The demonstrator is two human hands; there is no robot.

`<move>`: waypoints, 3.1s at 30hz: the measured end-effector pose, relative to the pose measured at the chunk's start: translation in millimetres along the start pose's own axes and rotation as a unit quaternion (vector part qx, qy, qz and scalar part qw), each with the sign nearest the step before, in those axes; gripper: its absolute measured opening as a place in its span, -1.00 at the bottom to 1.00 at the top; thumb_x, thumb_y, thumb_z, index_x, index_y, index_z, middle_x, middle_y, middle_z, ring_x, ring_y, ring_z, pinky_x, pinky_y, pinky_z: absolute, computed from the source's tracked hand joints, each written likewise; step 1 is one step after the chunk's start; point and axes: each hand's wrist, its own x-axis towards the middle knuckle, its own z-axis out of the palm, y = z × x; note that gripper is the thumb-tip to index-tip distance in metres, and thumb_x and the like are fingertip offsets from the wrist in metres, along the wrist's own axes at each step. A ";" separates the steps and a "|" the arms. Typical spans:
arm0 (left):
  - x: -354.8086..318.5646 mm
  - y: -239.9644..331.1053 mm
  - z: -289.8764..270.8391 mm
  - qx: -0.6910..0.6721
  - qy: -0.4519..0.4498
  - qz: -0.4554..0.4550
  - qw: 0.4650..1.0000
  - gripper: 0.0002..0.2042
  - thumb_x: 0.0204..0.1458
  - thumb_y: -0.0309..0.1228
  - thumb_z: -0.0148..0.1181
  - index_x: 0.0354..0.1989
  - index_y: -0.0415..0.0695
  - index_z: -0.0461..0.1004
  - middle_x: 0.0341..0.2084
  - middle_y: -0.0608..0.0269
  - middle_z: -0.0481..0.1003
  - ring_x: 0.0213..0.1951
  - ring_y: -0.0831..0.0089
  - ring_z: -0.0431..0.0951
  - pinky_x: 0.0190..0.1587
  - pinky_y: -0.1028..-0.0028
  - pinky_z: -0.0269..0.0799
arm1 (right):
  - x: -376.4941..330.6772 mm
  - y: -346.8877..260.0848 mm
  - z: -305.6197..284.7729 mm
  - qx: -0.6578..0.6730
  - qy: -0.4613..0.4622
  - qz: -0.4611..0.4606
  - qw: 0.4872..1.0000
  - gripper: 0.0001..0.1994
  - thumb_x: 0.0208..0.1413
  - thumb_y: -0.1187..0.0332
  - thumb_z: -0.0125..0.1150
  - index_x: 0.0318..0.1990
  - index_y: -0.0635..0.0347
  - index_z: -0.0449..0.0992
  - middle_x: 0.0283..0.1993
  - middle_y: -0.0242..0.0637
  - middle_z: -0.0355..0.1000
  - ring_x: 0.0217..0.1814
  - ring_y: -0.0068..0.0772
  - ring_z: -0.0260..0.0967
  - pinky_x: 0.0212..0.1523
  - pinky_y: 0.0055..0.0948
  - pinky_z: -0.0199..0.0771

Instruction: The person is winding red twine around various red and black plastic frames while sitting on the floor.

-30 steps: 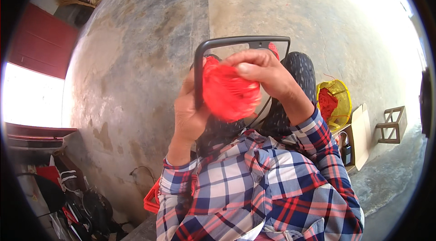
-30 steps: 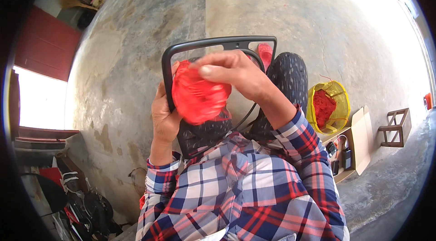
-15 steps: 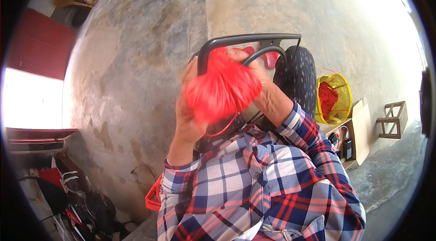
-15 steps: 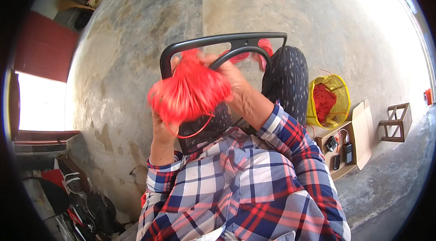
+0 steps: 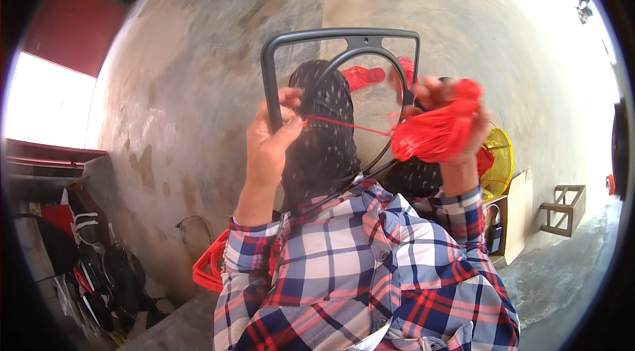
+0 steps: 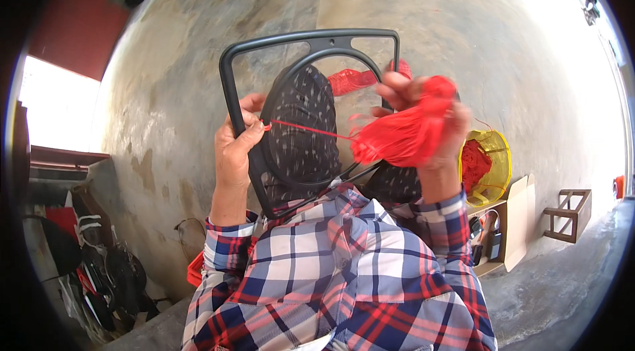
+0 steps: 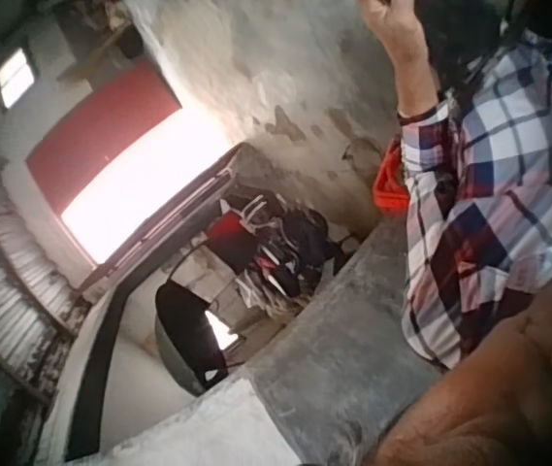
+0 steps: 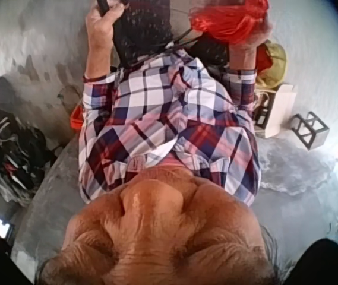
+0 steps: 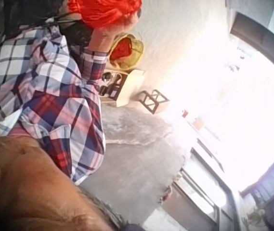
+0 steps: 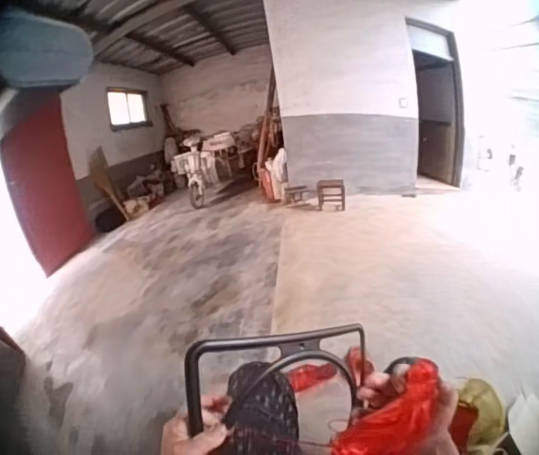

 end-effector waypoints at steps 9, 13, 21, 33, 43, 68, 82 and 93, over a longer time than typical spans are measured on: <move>1.5 -4.1 -21.8 -0.056 0.064 -0.151 0.985 -0.84 0.12 -0.40 0.05 -0.27 -0.27 0.34 -0.60 -0.03 0.50 -0.62 0.35 0.50 -0.53 0.45 0.45 | -20.3 -79.2 -4.2 0.064 -0.193 -0.006 0.979 -0.63 0.37 0.06 -0.18 -0.10 0.27 0.22 -0.61 -0.39 0.33 -0.70 -0.50 0.27 -0.53 -0.44 0.27; -1.9 -2.3 -18.2 -0.057 0.059 -0.125 0.989 -0.83 0.12 -0.41 0.06 -0.25 -0.27 0.34 -0.59 -0.03 0.50 -0.62 0.34 0.51 -0.53 0.45 0.45 | -14.9 -72.8 -19.4 -0.033 -0.066 -0.058 0.996 -0.63 0.35 0.07 -0.12 -0.12 0.27 0.33 -0.52 -0.36 0.35 -0.54 -0.54 0.31 -0.50 -0.47 0.28; -8.7 15.2 1.5 -0.033 -0.011 -0.050 0.998 -0.57 0.30 -0.09 -0.14 -0.29 -0.30 0.38 -0.60 -0.03 0.50 -0.60 0.35 0.49 -0.48 0.45 0.46 | -6.1 41.6 -27.8 -0.565 0.017 0.093 0.820 -0.77 0.16 0.32 0.20 -0.11 0.27 0.48 -0.33 -0.24 0.49 -0.26 -0.52 0.47 -0.22 -0.43 0.49; -20.7 31.5 29.4 -0.006 -0.019 -0.029 0.999 -0.55 0.31 -0.05 -0.15 -0.27 -0.27 0.40 -0.56 0.03 0.50 -0.55 0.41 0.49 -0.46 0.49 0.42 | 27.6 65.2 67.2 -0.611 -0.204 -0.223 0.732 -0.83 -0.11 0.61 0.28 -0.30 0.22 0.54 -0.39 -0.27 0.47 -0.42 -0.29 0.50 -0.43 -0.45 0.48; -16.8 31.2 30.8 -0.014 -0.021 -0.013 1.000 -0.57 0.31 -0.10 -0.11 -0.38 -0.26 0.42 -0.59 0.20 0.45 -0.56 0.52 0.42 -0.50 0.54 0.30 | 34.2 67.9 83.7 -0.677 -0.282 -0.323 0.598 -0.77 -0.34 0.46 0.32 -0.45 0.13 0.42 -0.51 -0.34 0.32 -0.46 -0.27 0.38 -0.48 -0.35 0.43; -20.1 17.9 24.5 0.080 0.048 0.008 0.996 -0.87 0.17 -0.49 0.06 -0.34 -0.31 0.45 -0.61 0.26 0.49 -0.55 0.57 0.45 -0.48 0.55 0.34 | 18.0 96.5 60.0 -0.410 -0.118 0.086 0.900 -0.89 0.10 0.51 0.25 -0.44 0.29 0.47 -0.53 -0.38 0.49 -0.44 -0.64 0.43 -0.40 -0.56 0.43; -18.9 9.9 20.5 0.146 0.039 0.061 0.987 -0.93 0.12 -0.58 0.07 -0.26 -0.33 0.40 -0.55 0.17 0.51 -0.53 0.50 0.50 -0.48 0.51 0.42 | 18.9 70.8 72.4 -0.430 -0.130 0.151 0.881 -0.91 0.06 0.49 0.21 -0.45 0.29 0.51 -0.51 -0.38 0.50 -0.43 -0.70 0.37 -0.40 -0.57 0.38; -15.6 17.3 24.3 0.202 0.080 0.076 0.973 -0.96 0.08 -0.60 0.12 -0.32 -0.29 0.44 -0.52 0.37 0.45 -0.46 0.66 0.38 -0.36 0.61 0.32 | 13.1 70.8 84.2 -0.408 -0.194 0.111 0.886 -0.90 0.08 0.48 0.20 -0.32 0.36 0.52 -0.47 -0.38 0.47 -0.41 -0.75 0.33 -0.40 -0.63 0.37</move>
